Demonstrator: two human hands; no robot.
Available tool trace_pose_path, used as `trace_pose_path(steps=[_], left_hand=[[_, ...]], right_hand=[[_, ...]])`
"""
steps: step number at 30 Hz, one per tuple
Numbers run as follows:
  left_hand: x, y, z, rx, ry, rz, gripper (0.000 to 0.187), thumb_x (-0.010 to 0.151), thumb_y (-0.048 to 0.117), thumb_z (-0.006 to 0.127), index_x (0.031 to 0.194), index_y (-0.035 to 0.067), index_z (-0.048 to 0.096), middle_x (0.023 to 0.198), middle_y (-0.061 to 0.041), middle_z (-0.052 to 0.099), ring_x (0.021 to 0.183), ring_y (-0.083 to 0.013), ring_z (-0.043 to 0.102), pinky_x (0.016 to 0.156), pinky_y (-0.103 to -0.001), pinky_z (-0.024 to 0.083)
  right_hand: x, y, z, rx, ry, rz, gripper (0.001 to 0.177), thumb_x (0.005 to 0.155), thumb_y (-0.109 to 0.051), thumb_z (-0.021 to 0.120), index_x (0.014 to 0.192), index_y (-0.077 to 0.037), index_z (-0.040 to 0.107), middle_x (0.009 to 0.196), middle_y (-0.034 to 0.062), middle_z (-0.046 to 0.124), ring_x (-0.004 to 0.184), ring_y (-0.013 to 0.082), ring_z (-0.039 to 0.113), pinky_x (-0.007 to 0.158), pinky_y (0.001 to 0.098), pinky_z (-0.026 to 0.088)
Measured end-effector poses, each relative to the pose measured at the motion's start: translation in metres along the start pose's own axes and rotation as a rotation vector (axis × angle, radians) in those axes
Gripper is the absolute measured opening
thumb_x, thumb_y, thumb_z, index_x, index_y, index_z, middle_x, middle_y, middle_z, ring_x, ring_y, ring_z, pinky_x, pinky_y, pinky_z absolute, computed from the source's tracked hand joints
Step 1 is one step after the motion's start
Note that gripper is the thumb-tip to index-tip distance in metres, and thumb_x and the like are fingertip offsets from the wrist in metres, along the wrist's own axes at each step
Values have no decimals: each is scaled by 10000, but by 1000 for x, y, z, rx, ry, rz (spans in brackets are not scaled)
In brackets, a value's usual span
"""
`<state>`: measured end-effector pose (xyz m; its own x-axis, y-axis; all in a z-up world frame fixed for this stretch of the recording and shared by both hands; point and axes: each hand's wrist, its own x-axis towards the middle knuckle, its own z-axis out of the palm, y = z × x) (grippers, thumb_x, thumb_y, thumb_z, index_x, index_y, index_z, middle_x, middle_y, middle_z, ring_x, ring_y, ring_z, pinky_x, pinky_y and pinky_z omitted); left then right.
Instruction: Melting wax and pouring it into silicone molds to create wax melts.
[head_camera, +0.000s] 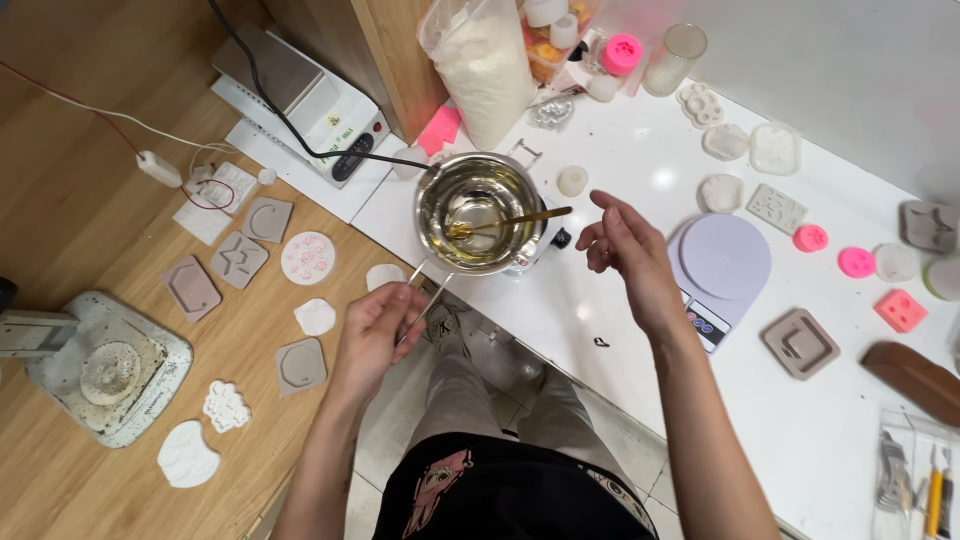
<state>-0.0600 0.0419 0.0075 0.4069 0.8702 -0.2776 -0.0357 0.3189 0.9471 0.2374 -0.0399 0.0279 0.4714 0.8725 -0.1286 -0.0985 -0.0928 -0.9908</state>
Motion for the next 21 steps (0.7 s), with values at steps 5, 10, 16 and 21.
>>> trace_pose_path(steps=[5, 10, 16, 21], left_hand=[[-6, -12, 26, 55, -80, -61, 291, 1091, 142, 433, 954, 7, 651, 496, -118, 492, 333, -115, 345, 301, -212, 286], [-21, -30, 44, 25, -155, -88, 293, 1093, 190, 452, 952, 29, 653, 488, -112, 471, 324, -122, 341, 300, -213, 293], [-34, -37, 62, 19, -271, -78, 290, 1086, 148, 440, 925, 10, 638, 466, -115, 461, 285, -133, 361, 280, -218, 284], [-42, -31, 67, 59, -277, -58, 301, 1085, 142, 431, 900, 24, 637, 480, -103, 466, 298, -114, 358, 296, -218, 298]], right_hand=[[-21, -12, -12, -38, 64, -105, 435, 980, -159, 686, 1343, 67, 605, 792, 124, 660, 646, 137, 554, 659, 256, 480], [-36, -4, -29, 30, 191, -98, 237, 916, -33, 738, 1135, 43, 690, 734, 82, 660, 630, 102, 573, 572, 203, 454], [-69, -28, -21, -93, 66, -137, 246, 965, -53, 684, 1191, 44, 695, 767, 136, 710, 692, 127, 652, 651, 232, 531], [-84, -28, -27, -343, -10, -270, 204, 1047, -74, 566, 1159, -2, 720, 793, 128, 731, 726, 177, 668, 733, 331, 566]])
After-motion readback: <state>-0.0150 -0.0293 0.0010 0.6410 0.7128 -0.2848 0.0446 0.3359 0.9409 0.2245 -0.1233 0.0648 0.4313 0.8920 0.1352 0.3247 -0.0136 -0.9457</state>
